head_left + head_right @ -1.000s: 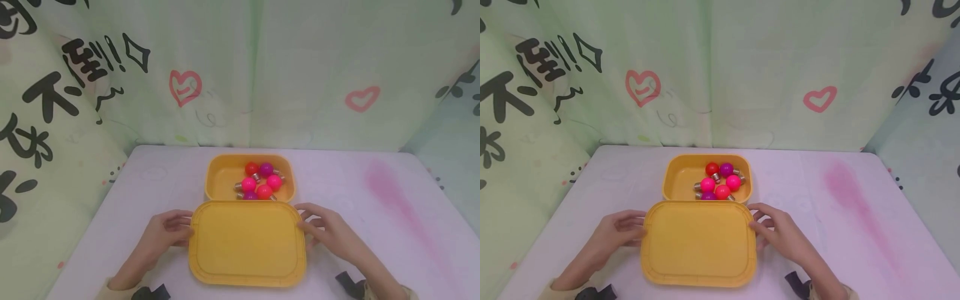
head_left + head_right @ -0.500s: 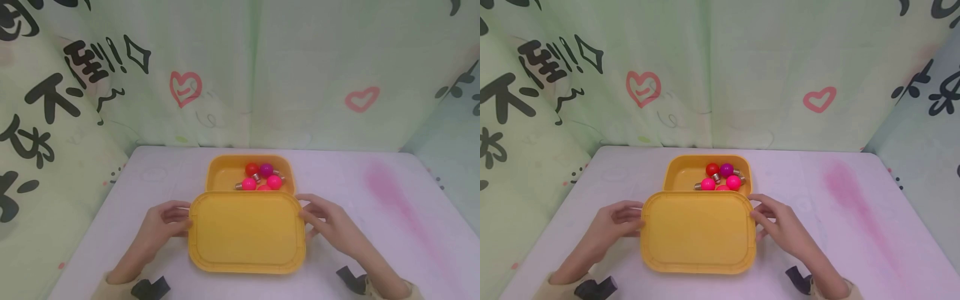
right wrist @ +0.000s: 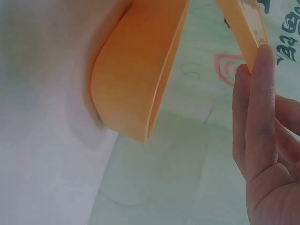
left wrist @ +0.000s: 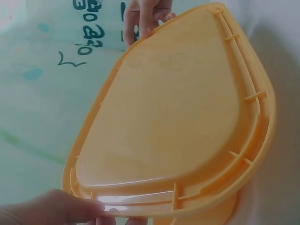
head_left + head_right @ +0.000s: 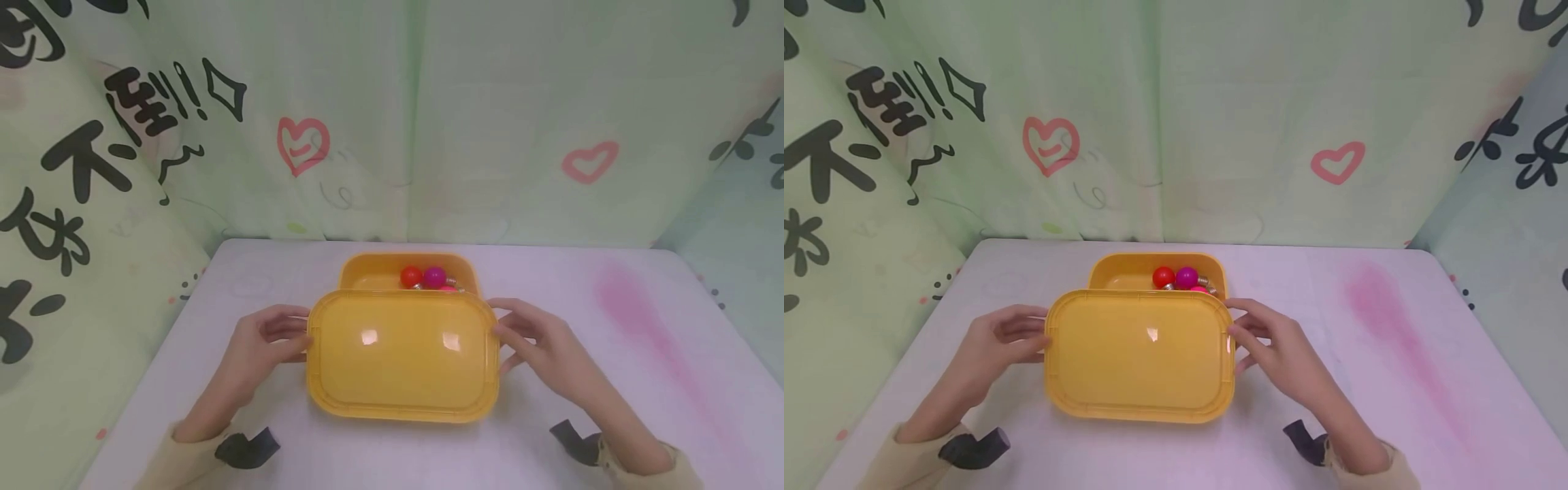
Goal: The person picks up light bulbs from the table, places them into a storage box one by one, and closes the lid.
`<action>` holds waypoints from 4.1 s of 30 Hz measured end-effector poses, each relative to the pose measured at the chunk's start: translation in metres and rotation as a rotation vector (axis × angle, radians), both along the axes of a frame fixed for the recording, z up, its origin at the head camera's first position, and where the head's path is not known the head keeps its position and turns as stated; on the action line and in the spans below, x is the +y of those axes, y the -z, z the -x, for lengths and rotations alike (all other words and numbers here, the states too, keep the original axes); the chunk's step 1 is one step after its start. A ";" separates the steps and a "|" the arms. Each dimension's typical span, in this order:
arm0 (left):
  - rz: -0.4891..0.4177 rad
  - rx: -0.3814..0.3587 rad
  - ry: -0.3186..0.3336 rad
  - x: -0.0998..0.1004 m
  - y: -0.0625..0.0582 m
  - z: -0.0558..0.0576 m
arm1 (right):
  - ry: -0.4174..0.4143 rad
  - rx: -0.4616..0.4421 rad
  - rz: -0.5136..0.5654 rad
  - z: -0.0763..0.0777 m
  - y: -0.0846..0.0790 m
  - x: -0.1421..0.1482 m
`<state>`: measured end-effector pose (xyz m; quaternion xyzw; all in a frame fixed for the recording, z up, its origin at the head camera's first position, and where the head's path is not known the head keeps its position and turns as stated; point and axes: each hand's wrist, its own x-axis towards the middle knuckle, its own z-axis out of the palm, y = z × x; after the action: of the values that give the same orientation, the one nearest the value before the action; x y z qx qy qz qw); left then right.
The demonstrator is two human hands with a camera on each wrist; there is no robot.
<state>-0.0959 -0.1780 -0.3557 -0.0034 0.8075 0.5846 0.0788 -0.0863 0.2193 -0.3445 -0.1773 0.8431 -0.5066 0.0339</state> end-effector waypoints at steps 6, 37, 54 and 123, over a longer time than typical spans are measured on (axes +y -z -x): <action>-0.012 0.052 -0.001 0.004 -0.008 0.010 | 0.032 0.038 -0.020 0.008 -0.007 0.002; -0.027 0.150 -0.022 0.003 -0.031 0.046 | 0.112 0.138 0.038 0.037 -0.033 -0.001; -0.125 0.236 -0.009 0.007 -0.031 0.051 | 0.176 0.117 0.049 0.043 -0.037 0.000; -0.176 0.061 0.013 0.024 0.002 0.068 | 0.113 0.187 0.250 0.059 -0.008 0.019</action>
<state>-0.1641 -0.1543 -0.3572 0.0268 0.7551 0.6525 0.0578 -0.1455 0.2384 -0.3366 -0.1790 0.7816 -0.5899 -0.0957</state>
